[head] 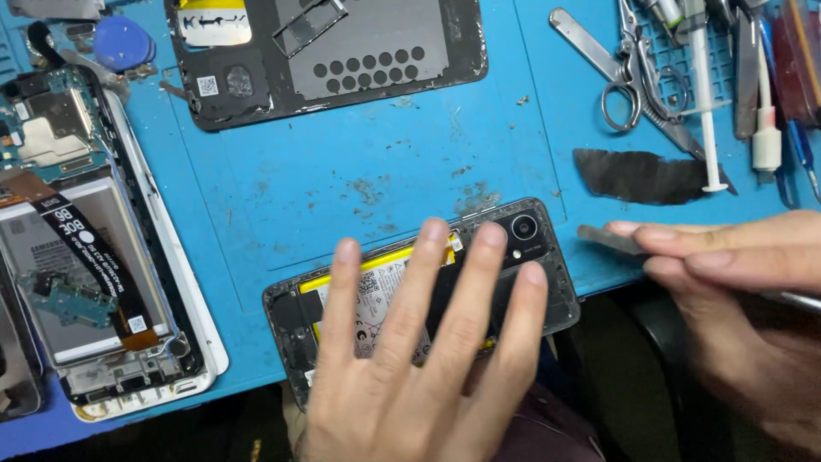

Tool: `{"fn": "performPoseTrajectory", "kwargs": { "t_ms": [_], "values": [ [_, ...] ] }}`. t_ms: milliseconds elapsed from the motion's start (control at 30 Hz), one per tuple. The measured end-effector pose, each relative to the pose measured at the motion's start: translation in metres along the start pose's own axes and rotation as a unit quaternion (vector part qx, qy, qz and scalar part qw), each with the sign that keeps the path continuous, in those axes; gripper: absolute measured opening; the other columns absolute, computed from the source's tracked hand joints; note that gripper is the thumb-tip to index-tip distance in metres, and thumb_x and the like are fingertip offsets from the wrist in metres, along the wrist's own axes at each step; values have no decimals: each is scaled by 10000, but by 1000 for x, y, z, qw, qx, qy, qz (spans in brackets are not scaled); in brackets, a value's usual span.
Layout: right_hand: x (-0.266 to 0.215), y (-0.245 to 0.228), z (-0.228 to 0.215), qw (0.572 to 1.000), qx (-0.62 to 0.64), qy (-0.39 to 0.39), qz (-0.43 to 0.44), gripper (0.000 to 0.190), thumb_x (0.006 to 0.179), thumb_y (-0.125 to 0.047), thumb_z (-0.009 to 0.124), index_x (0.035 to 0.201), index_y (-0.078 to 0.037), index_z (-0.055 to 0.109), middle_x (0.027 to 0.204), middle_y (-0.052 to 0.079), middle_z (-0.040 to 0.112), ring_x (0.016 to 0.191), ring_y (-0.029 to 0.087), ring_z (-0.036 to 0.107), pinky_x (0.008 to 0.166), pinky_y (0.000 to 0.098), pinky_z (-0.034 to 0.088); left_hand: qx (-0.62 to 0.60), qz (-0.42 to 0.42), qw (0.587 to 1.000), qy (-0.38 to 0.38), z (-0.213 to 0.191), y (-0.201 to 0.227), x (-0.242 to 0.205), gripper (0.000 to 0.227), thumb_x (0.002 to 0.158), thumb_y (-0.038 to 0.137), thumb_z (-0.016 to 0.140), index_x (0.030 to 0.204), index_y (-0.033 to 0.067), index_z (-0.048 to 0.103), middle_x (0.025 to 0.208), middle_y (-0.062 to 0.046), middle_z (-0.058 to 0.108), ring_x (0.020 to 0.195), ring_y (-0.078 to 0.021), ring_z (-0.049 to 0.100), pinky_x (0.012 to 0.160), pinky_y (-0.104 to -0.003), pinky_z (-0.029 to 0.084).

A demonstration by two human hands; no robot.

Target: Dismantling and repairing components of a smartphone on a workbench.

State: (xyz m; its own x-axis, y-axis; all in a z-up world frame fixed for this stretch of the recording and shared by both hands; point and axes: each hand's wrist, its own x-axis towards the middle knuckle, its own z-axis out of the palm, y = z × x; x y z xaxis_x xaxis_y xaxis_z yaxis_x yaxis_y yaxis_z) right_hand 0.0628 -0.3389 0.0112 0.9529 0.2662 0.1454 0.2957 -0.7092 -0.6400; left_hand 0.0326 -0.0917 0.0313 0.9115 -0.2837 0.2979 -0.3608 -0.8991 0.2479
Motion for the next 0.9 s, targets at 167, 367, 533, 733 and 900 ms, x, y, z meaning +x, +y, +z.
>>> {"fn": "performPoseTrajectory", "kwargs": {
  "t_ms": [167, 367, 533, 733, 900],
  "values": [
    [2, 12, 11, 996, 86, -21, -21, 191, 903, 66, 706, 923, -107, 629, 1096, 120, 740, 1228, 349, 774, 1067, 399, 710, -42, -12, 997, 58, 11, 11, 2, 174, 973, 142, 774, 1146, 145, 756, 1273, -4, 753, 1232, -241, 679, 1052, -510, 545],
    [-5, 9, -14, 967, 155, -141, 143, 175, 880, 23, 545, 997, 30, 676, 1223, 157, 796, 1369, 295, 747, 1084, 382, 680, -51, -18, 995, 78, 20, 13, 6, 102, 950, 104, 799, 1016, 150, 736, 1249, -5, 772, 1197, -272, 710, 1036, -518, 575],
    [-3, -2, -11, 970, 109, -185, 118, 270, 867, -29, 563, 1039, -1, 769, 1376, 117, 714, 1372, 263, 734, 1113, 360, 651, -68, -11, 996, 52, 21, 12, 3, 136, 943, 88, 802, 1049, 138, 733, 1269, -41, 763, 1223, -306, 698, 1050, -552, 555],
    [12, -32, -4, 987, 56, -134, 62, 224, 800, -18, 657, 1022, -29, 685, 1325, 146, 713, 1292, 298, 757, 1047, 378, 670, -68, -11, 996, 62, 19, 14, 4, 117, 932, 73, 810, 1020, 130, 757, 1256, -54, 766, 1215, -319, 702, 1041, -539, 561],
    [9, -30, -1, 992, -5, -82, -95, 389, 788, -70, 754, 1139, -57, 586, 1184, 127, 671, 1375, 417, 694, 1219, 516, 621, -55, 21, 994, 90, 21, 11, 3, 90, 942, 71, 812, 1017, 117, 797, 1236, -86, 764, 1191, -335, 715, 1018, -543, 579]
  ]
}}
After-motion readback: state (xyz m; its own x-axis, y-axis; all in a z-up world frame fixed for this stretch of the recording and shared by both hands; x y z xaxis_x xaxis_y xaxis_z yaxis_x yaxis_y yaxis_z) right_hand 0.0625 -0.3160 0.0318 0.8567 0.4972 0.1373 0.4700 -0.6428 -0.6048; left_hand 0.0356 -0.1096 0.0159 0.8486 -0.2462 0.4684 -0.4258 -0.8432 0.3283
